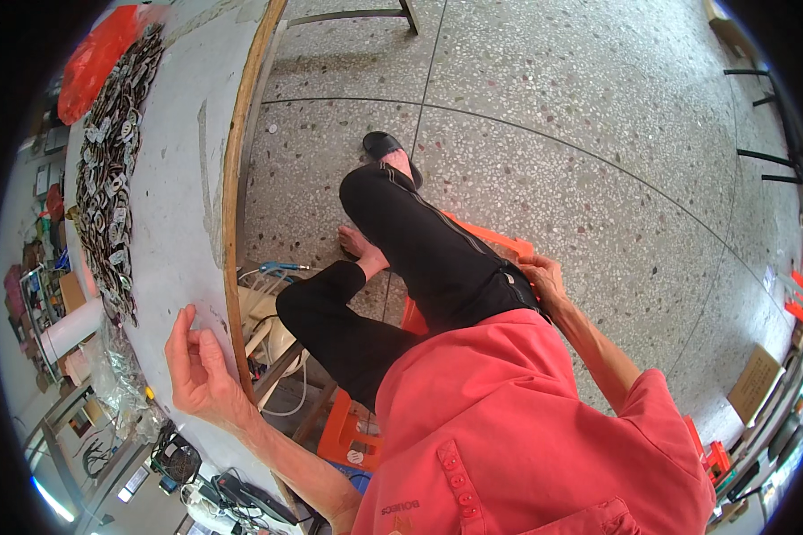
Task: Sorting and arranging small circular metal and plastic components on a workshop table.
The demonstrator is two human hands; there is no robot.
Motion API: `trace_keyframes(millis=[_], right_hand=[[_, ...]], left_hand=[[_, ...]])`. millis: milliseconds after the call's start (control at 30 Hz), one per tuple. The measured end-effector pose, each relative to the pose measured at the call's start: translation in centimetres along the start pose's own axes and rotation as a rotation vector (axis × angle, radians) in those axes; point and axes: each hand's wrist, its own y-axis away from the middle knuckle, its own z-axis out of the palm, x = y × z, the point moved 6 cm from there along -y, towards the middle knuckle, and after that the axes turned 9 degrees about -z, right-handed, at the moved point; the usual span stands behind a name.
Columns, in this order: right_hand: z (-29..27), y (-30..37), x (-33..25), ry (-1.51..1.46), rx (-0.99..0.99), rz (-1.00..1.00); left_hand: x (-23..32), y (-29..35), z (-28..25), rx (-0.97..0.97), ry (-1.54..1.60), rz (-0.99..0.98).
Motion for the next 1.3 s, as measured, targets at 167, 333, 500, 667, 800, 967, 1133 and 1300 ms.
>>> trace_keyframes(millis=[167, 333, 500, 667, 800, 967, 1133, 1300], right_hand=[[-0.7, -1.2, 1.7, 0.064, 0.006, -0.077], [-0.4, -1.0, 1.4, 0.1, 0.006, -0.102], [-1.2, -0.9, 1.3, 0.273, 0.056, -0.222], [0.1, 0.8, -0.7, 0.38, 0.061, -0.288], [-0.2, -0.1, 1.1, 0.356, 0.091, -0.377], [0.3, -0.3, 1.0, 0.457, 0.093, -0.478], [0.4, -0.7, 1.4, 0.412, 0.065, -0.432], [0.0, -0.5, 0.8, 0.4, 0.062, -0.451]], left_hand=[[0.1, 0.0, -0.1, -0.006, -0.006, 0.0], [0.1, 0.0, 0.0, -0.004, -0.01, 0.001], [0.5, -0.1, 0.2, -0.008, -0.027, 0.037], [0.2, -0.1, 0.0, -0.001, -0.034, 0.003], [0.5, 0.0, 0.3, -0.001, -0.023, 0.005], [0.3, 0.0, 0.0, 0.01, -0.024, -0.04], [0.3, 0.2, -0.2, 0.012, -0.036, -0.011], [0.4, 0.1, 0.2, 0.022, 0.007, -0.04]])
